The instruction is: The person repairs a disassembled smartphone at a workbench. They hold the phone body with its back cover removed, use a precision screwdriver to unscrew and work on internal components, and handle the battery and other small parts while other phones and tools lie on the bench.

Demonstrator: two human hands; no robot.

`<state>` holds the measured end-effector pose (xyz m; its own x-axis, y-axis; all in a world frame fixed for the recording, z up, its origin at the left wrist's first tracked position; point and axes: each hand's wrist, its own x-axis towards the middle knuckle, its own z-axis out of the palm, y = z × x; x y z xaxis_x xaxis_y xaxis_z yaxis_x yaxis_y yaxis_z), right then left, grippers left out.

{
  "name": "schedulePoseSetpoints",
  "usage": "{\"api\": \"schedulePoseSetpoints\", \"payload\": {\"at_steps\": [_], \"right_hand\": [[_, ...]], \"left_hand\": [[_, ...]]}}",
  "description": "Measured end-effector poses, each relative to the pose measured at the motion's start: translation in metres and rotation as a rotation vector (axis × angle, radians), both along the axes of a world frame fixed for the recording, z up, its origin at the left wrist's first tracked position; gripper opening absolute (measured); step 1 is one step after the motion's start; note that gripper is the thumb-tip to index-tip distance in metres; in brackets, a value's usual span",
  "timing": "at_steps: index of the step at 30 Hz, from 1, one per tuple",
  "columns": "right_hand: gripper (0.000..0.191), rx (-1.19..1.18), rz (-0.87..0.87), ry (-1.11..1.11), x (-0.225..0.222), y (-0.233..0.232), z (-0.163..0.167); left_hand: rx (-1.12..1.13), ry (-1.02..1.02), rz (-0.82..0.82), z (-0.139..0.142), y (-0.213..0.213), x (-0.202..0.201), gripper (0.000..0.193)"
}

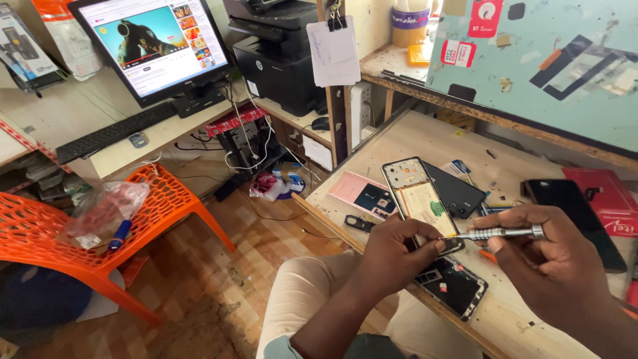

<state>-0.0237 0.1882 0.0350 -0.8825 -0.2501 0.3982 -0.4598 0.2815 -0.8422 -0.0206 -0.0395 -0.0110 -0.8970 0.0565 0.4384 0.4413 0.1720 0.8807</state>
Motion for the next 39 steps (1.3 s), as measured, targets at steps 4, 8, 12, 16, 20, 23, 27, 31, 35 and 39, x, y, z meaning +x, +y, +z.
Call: {"api": "schedulePoseSetpoints", "payload": {"at_steps": [4, 8, 12, 16, 20, 23, 27, 31, 35, 39], "right_hand": [[0.034, -0.029, 0.028, 0.010, -0.002, 0.005, -0.005], [0.032, 0.001, -0.031, 0.047, -0.001, 0.009, -0.003], [0.035, -0.083, -0.002, 0.100, 0.004, 0.005, 0.003], [0.037, 0.084, -0.070, 0.148, 0.006, 0.000, 0.008], [0.037, 0.113, -0.037, 0.179, 0.009, 0.000, 0.008], [0.037, 0.102, -0.001, 0.173, 0.009, 0.001, 0.007], [0.035, 0.099, 0.039, 0.175, 0.007, -0.001, 0.005], [0.034, 0.084, 0.036, 0.172, 0.008, -0.003, 0.005], [0.033, 0.094, 0.013, 0.178, 0.007, -0.005, 0.007], [0.032, 0.152, 0.023, 0.152, 0.007, -0.005, 0.010]], "left_hand": [[0.019, 0.008, -0.010, 0.001, 0.001, 0.001, 0.018], [-0.040, -0.020, 0.022, 0.005, 0.000, 0.003, 0.016], [-0.004, -0.032, 0.028, 0.007, -0.001, 0.005, 0.016], [0.071, 0.033, 0.054, 0.004, 0.001, 0.002, 0.016], [0.180, -0.066, 0.021, -0.001, 0.002, -0.002, 0.017], [0.099, 0.077, 0.052, -0.002, 0.001, -0.003, 0.016], [0.065, 0.035, 0.060, 0.002, 0.002, -0.001, 0.016], [0.055, 0.010, 0.072, 0.004, 0.003, 0.000, 0.015], [0.003, 0.047, 0.084, 0.005, 0.004, 0.000, 0.015], [0.001, 0.013, 0.071, 0.006, 0.004, 0.001, 0.014]]}}
